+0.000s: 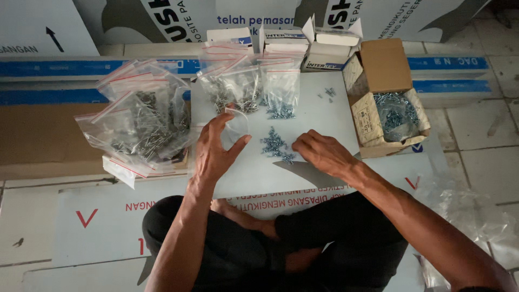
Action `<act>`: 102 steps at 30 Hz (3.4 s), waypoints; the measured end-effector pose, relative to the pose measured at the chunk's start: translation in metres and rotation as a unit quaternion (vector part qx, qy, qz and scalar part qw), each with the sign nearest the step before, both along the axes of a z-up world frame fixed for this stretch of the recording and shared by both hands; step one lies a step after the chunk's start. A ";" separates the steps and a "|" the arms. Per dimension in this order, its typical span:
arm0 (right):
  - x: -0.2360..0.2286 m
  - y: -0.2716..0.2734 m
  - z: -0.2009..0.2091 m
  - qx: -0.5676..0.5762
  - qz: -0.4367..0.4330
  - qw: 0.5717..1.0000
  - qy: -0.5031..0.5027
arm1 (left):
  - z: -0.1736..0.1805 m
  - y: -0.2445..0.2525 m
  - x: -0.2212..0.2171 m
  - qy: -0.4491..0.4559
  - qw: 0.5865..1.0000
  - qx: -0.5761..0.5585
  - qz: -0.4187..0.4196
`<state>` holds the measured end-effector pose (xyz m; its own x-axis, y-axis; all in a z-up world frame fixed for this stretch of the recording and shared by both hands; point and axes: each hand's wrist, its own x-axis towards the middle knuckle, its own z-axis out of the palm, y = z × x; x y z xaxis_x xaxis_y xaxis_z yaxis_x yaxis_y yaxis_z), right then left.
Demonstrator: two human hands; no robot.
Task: The person sits on the floor and sorts small blue screws from a pile on a white board into a small plastic cup. They use their hands to pick up the screws and place them into the cup, occasionally adjusting the pile of screws on the board.
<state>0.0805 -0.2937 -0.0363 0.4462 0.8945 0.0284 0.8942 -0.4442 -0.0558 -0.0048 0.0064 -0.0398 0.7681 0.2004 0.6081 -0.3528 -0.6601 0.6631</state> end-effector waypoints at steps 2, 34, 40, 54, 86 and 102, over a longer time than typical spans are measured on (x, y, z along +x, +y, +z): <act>-0.006 0.009 0.023 0.014 -0.049 0.996 0.066 | -0.003 -0.004 0.001 -0.010 1.000 0.007 0.008; -0.012 0.018 -0.010 -0.004 -0.168 0.983 0.077 | 0.048 -0.009 -0.009 0.060 0.994 -0.091 -0.030; -0.010 0.017 -0.022 0.040 -0.134 0.990 -0.016 | 0.045 0.001 -0.009 0.091 0.972 -0.183 -0.114; -0.003 0.016 -0.017 -0.026 -0.035 0.997 -0.069 | 0.063 0.000 -0.011 0.160 0.960 -0.147 -0.176; 0.013 0.078 0.078 0.131 -0.160 0.973 0.100 | 0.058 0.009 -0.020 0.171 0.960 -0.116 -0.188; 0.011 0.037 -0.043 0.042 -0.083 0.996 -0.004 | 0.044 0.004 -0.012 0.141 0.949 -0.209 -0.188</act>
<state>0.0913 -0.2569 -0.0794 0.5878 0.8022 0.1048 0.8089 -0.5806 -0.0930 -0.0173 0.0103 0.0046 0.9533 0.0588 0.2962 -0.2816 -0.1818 0.9422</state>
